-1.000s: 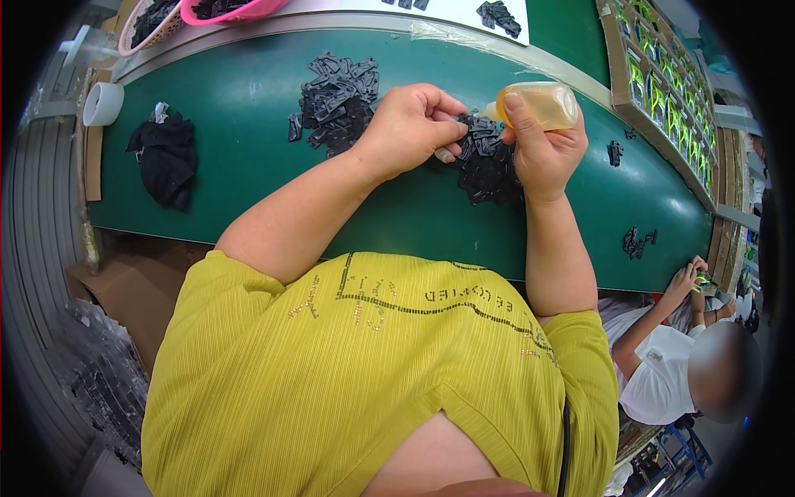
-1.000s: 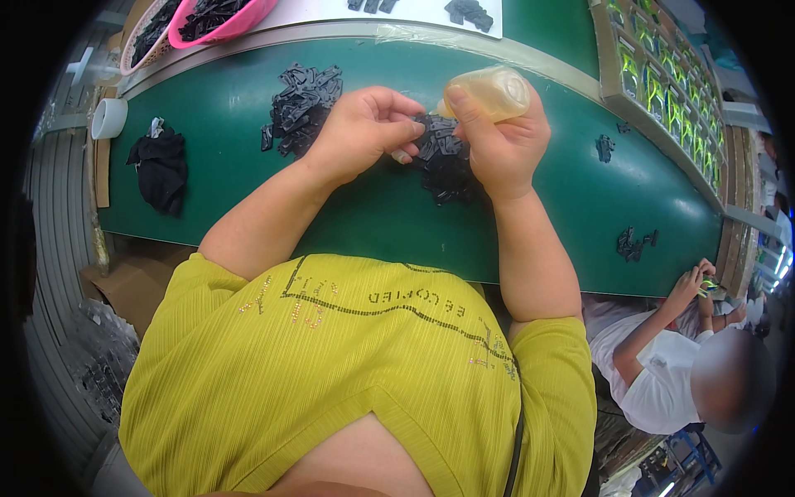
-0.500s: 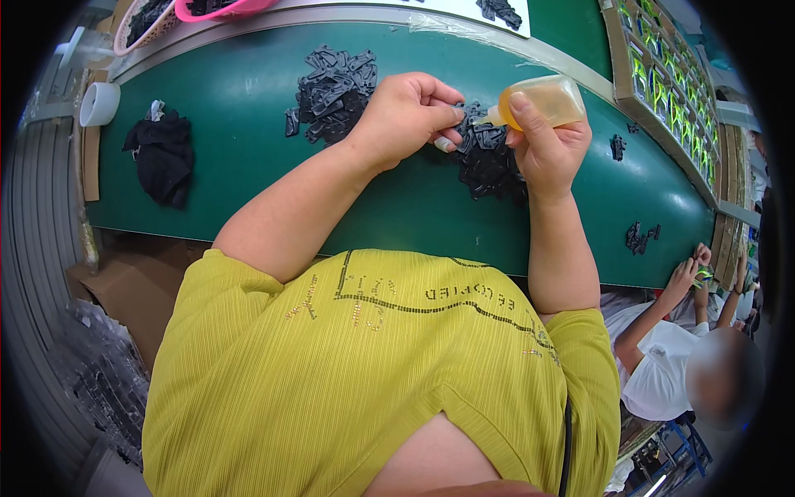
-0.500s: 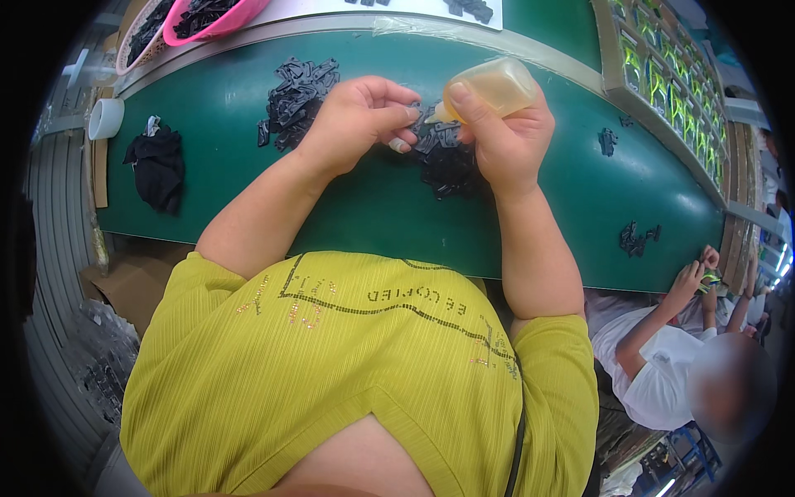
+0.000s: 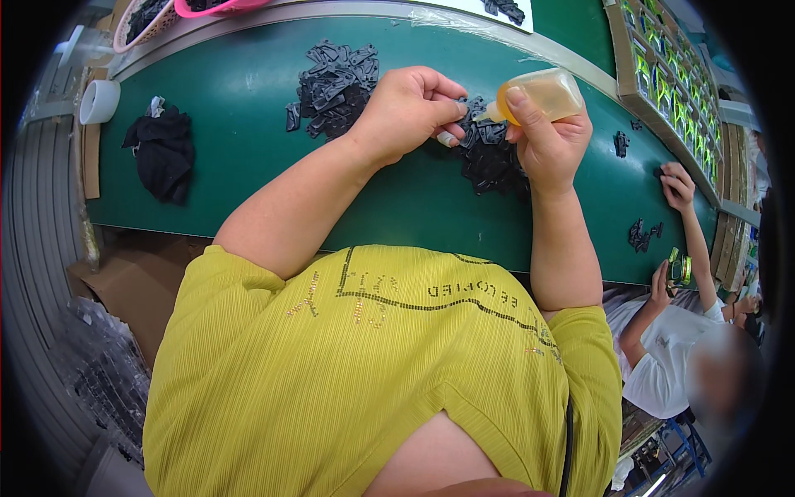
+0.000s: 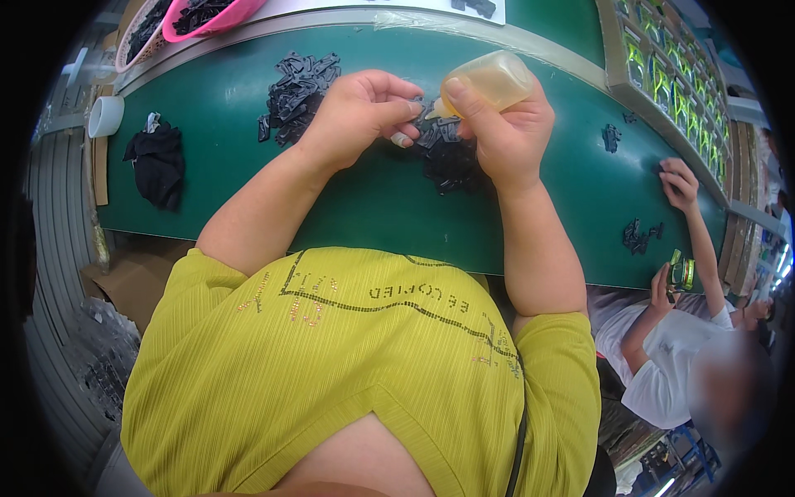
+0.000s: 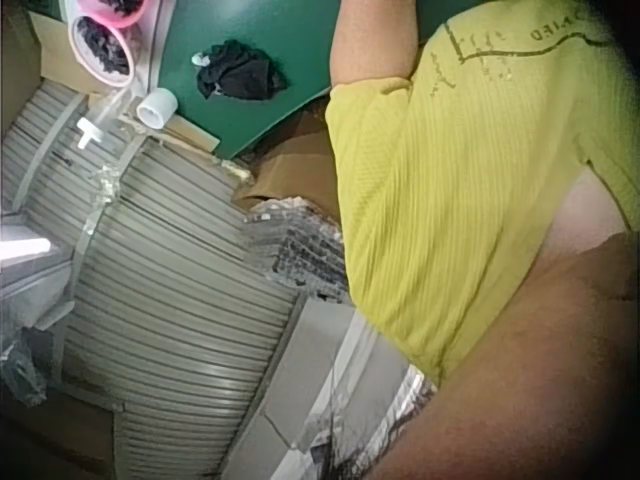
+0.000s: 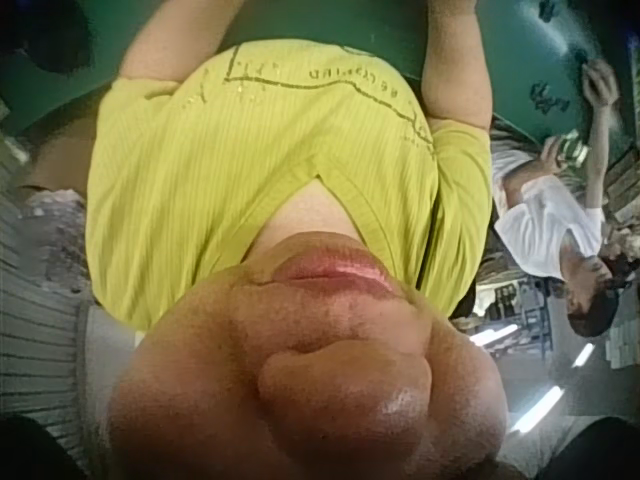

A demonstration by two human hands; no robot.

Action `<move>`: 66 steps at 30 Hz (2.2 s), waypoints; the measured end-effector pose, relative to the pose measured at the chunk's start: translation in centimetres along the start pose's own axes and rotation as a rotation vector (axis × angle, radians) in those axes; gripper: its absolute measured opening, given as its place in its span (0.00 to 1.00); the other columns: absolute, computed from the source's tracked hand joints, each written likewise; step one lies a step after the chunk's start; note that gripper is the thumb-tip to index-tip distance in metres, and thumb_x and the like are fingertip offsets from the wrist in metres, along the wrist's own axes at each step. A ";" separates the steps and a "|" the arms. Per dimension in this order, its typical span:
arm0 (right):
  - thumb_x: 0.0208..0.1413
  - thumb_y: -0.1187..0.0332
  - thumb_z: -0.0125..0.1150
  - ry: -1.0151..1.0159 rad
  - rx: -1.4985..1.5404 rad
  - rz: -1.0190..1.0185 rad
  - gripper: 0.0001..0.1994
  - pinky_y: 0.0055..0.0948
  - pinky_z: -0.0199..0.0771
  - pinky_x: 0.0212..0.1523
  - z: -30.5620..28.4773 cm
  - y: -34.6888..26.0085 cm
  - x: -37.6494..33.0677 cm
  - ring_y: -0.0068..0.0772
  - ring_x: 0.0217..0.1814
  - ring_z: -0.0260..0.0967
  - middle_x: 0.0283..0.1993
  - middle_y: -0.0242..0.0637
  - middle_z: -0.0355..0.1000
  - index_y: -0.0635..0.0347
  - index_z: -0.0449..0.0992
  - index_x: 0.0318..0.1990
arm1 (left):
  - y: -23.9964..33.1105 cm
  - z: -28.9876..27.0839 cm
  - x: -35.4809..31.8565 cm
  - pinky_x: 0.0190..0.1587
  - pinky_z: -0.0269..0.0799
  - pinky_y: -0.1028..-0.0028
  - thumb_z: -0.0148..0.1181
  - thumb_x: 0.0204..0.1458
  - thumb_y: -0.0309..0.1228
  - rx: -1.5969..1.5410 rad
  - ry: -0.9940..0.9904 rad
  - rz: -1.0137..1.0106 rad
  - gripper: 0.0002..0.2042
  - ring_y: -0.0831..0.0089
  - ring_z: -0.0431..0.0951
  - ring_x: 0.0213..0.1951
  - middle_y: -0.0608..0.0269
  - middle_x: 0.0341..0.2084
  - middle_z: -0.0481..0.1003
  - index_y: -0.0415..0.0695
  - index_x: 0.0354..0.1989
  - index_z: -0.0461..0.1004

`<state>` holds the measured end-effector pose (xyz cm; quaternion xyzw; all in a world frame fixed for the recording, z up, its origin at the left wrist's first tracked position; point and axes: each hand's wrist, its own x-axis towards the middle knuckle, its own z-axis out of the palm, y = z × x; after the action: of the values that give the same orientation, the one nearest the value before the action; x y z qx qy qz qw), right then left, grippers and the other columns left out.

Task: Applying adhesive from a squeeze bottle to small black plastic pieces and organizing them on the work surface.

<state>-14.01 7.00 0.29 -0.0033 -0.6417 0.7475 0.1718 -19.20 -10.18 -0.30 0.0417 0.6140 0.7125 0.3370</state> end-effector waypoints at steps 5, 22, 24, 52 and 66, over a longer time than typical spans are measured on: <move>0.47 0.73 0.66 0.001 -0.033 -0.003 0.09 0.13 0.60 0.17 0.7 0.0 0.2 0.15 0.17 0.62 0.27 0.33 0.73 0.63 0.72 0.35 | 0.0 -0.2 -0.1 0.29 0.75 0.78 0.58 0.49 0.22 0.004 0.019 0.003 0.12 0.73 0.77 0.26 0.56 0.28 0.75 0.31 0.42 0.71; 0.53 0.71 0.59 0.284 0.400 0.083 0.06 0.17 0.62 0.17 -2.1 -0.3 2.8 0.21 0.21 0.65 0.30 0.33 0.72 0.60 0.72 0.37 | 7.3 -6.6 11.4 0.39 0.73 0.65 0.59 0.43 0.30 0.910 0.609 0.445 0.09 0.56 0.78 0.32 0.48 0.28 0.77 0.40 0.31 0.77; 0.54 0.68 0.59 0.290 0.389 0.098 0.06 0.20 0.62 0.16 -2.4 0.4 2.6 0.21 0.19 0.63 0.29 0.32 0.70 0.58 0.70 0.35 | 6.9 -7.7 12.3 0.43 0.71 0.62 0.57 0.42 0.31 1.026 0.635 0.392 0.08 0.53 0.77 0.37 0.47 0.30 0.77 0.42 0.30 0.78; 0.63 0.50 0.36 -0.036 0.539 0.524 0.21 0.29 0.67 0.44 -4.1 -8.7 -17.3 0.27 0.47 0.68 0.46 0.32 0.70 0.55 0.67 0.51 | -1.8 11.8 -9.6 0.34 0.76 0.71 0.65 0.37 0.25 0.674 -0.212 1.176 0.20 0.62 0.78 0.36 0.57 0.40 0.75 0.44 0.43 0.72; 0.51 0.53 0.56 0.899 -1.360 0.873 0.19 0.37 0.70 0.44 -29.5 -4.0 -48.4 0.43 0.43 0.73 0.39 0.46 0.75 0.61 0.74 0.39 | -6.3 10.3 -9.3 0.46 0.72 0.77 0.62 0.47 0.18 0.338 -0.389 0.703 0.14 0.75 0.76 0.41 0.59 0.38 0.75 0.36 0.43 0.69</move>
<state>39.23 23.10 -11.46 -0.6347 -0.7574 0.1369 0.0690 -4.48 -6.29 -0.23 0.4363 0.5956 0.6522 0.1718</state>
